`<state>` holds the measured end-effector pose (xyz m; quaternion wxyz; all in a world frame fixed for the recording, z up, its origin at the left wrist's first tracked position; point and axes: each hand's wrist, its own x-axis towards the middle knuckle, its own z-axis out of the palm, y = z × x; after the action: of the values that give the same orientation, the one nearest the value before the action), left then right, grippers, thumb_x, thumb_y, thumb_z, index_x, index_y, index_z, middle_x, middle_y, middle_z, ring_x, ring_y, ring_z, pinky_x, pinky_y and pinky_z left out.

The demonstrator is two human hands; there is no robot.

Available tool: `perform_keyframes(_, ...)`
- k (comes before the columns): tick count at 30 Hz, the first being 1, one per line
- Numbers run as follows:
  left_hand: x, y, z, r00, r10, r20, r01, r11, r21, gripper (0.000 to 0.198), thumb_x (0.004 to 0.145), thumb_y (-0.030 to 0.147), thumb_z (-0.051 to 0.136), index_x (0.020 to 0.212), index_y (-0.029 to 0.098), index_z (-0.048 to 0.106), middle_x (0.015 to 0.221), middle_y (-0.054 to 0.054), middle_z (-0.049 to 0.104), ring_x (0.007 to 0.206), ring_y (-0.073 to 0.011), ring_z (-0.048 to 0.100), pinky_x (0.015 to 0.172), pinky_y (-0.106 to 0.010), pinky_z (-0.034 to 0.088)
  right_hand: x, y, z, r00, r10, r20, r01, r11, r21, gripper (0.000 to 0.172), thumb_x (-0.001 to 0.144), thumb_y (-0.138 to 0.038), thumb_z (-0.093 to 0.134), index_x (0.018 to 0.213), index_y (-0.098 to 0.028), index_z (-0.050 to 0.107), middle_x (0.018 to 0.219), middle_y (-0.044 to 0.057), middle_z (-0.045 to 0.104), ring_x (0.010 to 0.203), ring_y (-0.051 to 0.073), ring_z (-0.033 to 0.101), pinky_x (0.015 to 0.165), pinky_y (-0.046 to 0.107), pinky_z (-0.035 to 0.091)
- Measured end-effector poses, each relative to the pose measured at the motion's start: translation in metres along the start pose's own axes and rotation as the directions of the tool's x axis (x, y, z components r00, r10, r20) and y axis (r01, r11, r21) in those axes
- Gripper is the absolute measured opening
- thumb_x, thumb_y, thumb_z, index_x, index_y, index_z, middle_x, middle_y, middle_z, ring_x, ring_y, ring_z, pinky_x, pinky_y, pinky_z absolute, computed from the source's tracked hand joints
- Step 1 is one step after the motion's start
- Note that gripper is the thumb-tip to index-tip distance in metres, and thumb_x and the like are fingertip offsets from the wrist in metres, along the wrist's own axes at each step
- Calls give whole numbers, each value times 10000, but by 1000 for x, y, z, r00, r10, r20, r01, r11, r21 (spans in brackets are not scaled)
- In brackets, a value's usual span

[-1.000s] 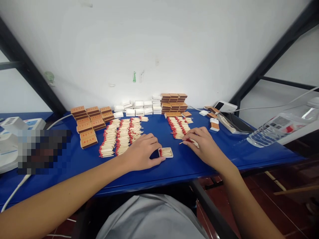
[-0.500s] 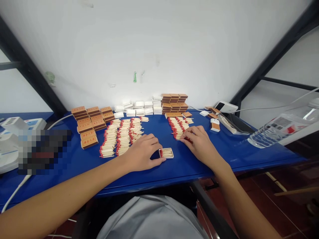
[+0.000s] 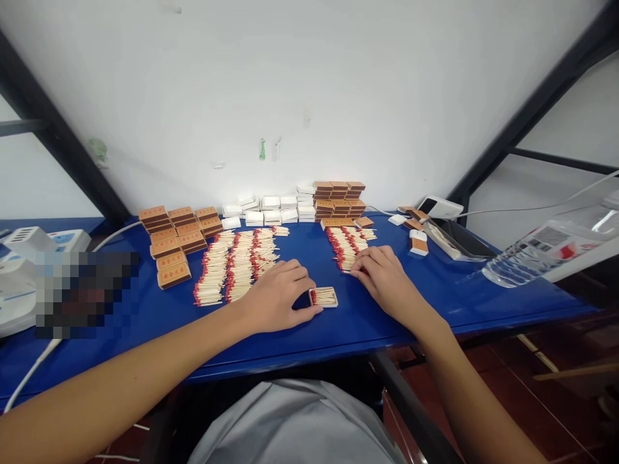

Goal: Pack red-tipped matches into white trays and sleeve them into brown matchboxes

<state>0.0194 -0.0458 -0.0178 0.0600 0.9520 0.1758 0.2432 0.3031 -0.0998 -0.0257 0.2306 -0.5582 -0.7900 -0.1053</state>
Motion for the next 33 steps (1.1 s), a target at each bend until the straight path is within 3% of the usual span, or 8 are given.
perform_keyframes(8,0,0,0,1000,4,-7,-4,1000,8,274,988,451,694,1017,180,723,956,-65,686,968,-240,609,885,-383,494,-1,-37,-14,997,-53,-59,57,996,66,137,1071,-273,544,996,-226,648,1107,116,673,1063,293,560,923,480,497)
perform_keyframes(14,1,1,-2,1000,-6,17,5,999,31,285,982,456,699,996,171,711,990,-67,694,984,-245,608,884,-388,492,3,-68,-7,987,-157,-14,158,986,51,140,1062,-223,555,970,-211,660,1098,121,682,1076,291,584,942,479,513)
perform_keyframes(33,1,1,-1,1000,-4,2,4,1000,18,263,983,442,694,993,180,718,963,-67,693,967,-240,612,868,-390,502,1,-62,-14,995,-96,15,91,972,217,174,1068,-227,517,1010,-226,682,1088,108,671,1089,278,561,986,498,511)
